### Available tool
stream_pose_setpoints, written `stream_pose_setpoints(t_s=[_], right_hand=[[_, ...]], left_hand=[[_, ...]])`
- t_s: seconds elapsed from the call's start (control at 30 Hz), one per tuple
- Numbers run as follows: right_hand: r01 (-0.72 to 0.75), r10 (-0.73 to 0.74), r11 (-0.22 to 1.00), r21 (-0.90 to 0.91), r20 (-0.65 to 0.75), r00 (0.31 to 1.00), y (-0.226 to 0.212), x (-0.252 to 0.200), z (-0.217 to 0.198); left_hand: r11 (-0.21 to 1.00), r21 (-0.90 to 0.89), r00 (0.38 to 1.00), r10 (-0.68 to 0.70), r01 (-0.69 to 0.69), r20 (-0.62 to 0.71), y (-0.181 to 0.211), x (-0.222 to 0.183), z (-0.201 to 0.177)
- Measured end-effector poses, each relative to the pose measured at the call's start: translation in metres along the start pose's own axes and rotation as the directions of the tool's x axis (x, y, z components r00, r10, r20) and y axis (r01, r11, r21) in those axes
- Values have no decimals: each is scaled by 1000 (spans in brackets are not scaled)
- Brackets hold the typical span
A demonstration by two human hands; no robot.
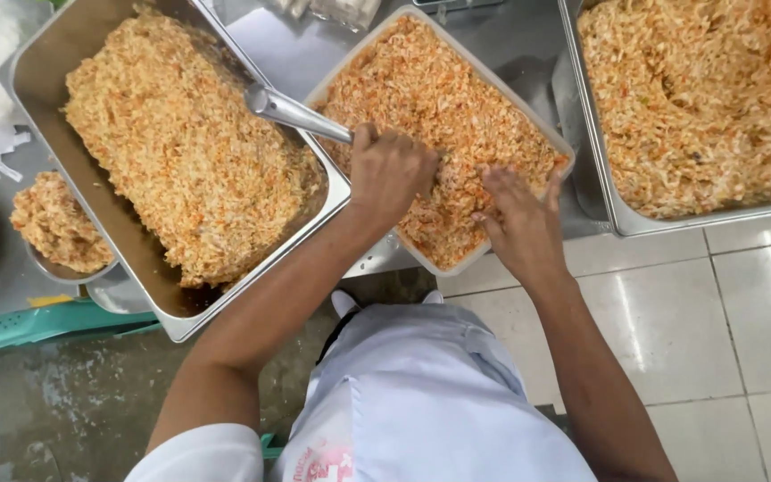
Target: Transferring and portioning a food mixture from large industrial trays into smaller containers and bowls using a ladle and hands.
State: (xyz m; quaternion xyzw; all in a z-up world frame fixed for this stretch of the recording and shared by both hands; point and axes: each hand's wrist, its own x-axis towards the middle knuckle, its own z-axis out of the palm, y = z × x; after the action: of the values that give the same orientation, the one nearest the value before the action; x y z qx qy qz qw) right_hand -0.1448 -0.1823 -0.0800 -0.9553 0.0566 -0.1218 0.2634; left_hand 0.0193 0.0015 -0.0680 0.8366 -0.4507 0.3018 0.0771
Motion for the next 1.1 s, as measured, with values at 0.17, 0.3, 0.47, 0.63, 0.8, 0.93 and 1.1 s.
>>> stream_pose_setpoints(t_s=[0.17, 0.3, 0.47, 0.63, 0.8, 0.93, 1.1], right_hand=[[-80, 79, 985, -150, -8, 997, 4, -24, -18], [-112, 109, 987, -115, -25, 994, 13, -33, -8], [-60, 48, 993, -106, -113, 992, 20, -38, 3], [-120, 109, 987, -102, -112, 988, 24, -38, 11], [-120, 105, 980, -158, -99, 990, 27, -31, 8], [-147, 145, 987, -66, -35, 989, 27, -20, -8], [-201, 207, 963, 178, -21, 978, -9, -13, -56]], left_hand=[[999, 14, 995, -28, 30, -93, 20, -7, 11], [994, -70, 993, -85, 79, -82, 44, -17, 28], [986, -119, 993, -118, 118, 8, 62, -12, -12], [929, -239, 951, -240, 284, 195, 69, -21, 12], [886, -221, 822, -250, 407, 512, 52, 2, 3], [825, -225, 676, -235, 519, 698, 44, 16, 5], [898, -106, 726, -270, 426, 632, 22, 45, 3]])
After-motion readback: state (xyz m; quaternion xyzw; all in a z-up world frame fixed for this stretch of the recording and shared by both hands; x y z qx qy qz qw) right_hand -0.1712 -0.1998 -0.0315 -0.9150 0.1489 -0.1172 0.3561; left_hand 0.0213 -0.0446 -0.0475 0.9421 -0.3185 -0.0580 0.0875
